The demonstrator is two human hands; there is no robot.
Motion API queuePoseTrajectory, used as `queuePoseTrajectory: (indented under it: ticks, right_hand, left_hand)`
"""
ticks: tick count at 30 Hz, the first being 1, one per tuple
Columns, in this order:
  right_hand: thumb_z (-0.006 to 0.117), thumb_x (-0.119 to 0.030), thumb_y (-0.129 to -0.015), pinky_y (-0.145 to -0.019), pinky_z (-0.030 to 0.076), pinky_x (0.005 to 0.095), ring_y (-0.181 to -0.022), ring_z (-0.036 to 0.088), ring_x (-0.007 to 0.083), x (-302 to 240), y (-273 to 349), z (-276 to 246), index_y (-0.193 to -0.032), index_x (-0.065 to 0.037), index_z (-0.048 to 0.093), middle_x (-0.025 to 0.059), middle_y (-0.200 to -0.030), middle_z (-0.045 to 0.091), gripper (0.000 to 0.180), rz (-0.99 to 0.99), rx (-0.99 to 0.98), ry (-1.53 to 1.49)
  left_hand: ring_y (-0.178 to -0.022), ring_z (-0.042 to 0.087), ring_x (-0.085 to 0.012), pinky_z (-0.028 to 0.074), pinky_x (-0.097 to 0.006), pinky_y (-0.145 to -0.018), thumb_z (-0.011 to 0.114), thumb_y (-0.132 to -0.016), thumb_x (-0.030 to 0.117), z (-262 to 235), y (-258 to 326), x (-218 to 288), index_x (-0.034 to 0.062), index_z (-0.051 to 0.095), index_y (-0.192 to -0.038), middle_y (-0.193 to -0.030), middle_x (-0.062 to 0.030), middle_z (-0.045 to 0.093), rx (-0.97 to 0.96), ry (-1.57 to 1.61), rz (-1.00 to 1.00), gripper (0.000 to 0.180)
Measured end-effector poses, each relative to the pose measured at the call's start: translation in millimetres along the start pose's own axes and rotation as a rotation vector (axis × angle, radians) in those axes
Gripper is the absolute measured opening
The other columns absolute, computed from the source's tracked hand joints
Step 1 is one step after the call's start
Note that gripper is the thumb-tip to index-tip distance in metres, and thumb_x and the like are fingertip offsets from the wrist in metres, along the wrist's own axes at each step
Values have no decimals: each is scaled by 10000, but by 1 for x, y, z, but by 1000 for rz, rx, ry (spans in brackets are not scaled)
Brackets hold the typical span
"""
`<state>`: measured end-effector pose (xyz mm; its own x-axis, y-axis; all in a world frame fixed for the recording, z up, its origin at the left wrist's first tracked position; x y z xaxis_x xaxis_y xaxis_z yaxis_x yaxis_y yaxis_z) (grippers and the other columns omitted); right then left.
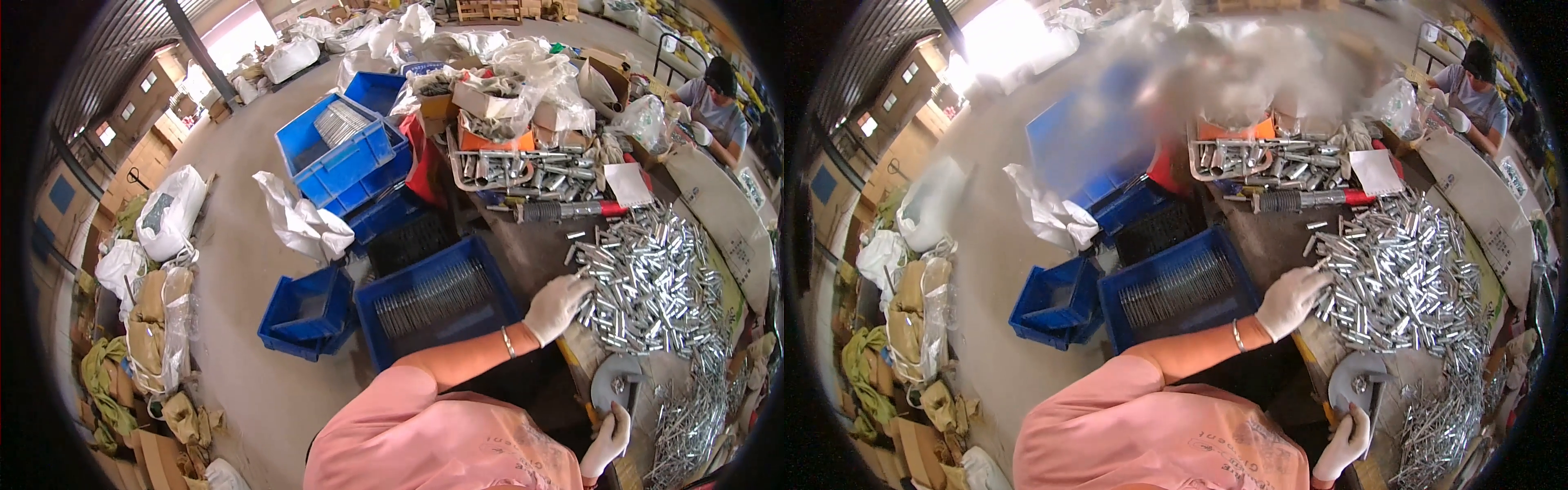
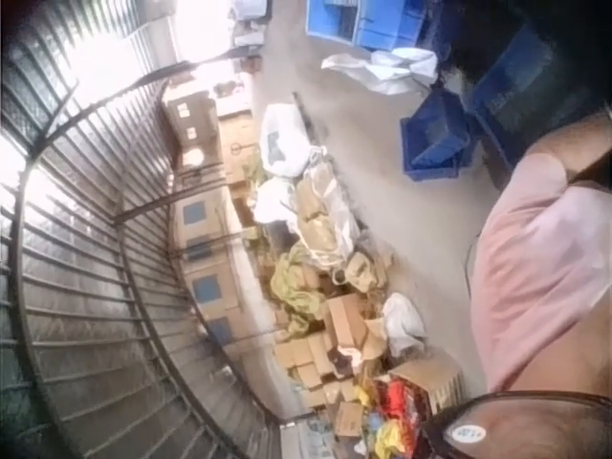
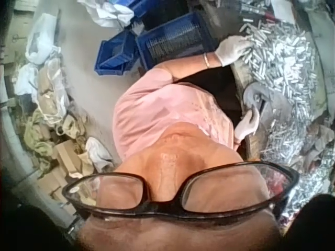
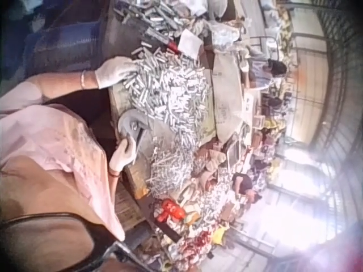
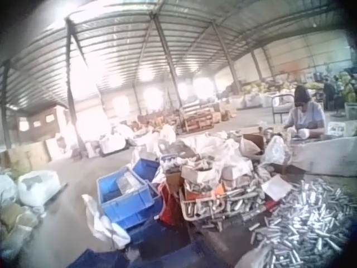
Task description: Assembling small metal pins into a circular base using a small hammer and sorting finished parts into containers.
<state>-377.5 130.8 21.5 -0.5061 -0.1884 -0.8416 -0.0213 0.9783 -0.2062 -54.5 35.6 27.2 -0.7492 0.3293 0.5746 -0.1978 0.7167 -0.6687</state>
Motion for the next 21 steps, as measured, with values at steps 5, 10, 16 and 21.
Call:
queuePoseTrajectory:
  ticks: [5,10,16,21]
  right_hand:
    - [658,-21,-1005,-947,577,402,-1027,714,296,-57,10,6,-1203,81,761,202,-1150,780,246,242,155,-51]
    - [654,-47,-1038,-970,550,388,-1055,678,266,-47,16,7,-1223,83,751,171,-1176,760,246,329,232,-134]
    - [595,16,-1023,-887,532,310,-982,657,150,-28,9,13,-1117,29,741,48,-1056,723,174,318,220,-153]
    - [720,-43,-910,-809,583,392,-890,729,328,-45,-12,24,-1058,-24,761,155,-958,734,154,-95,207,40]
  left_hand:
    - [-1041,692,-370,586,-465,-867,715,-949,44,-3,4,-2,70,719,-1299,-1141,-146,717,-117,123,-29,351]
    - [-1036,695,-347,583,-446,-890,700,-924,11,-11,8,1,106,733,-1303,-1131,-116,721,-98,172,29,392]
    - [-831,638,-375,520,-524,-727,671,-899,58,0,-12,1,61,683,-973,-869,-151,641,-311,-38,240,75]
    - [-944,727,-350,565,-469,-901,707,-934,-26,-23,-14,6,45,801,-1096,-931,-116,753,-104,-101,229,200]
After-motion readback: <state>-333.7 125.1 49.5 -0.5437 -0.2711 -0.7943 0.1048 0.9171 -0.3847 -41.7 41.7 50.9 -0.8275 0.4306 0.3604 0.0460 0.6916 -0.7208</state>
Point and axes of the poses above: each hand's wrist, its own y-axis away from the middle knuckle, its own z-axis out of the palm, x = y × z, the point moved 4 cm from there along -y, towards the middle knuckle
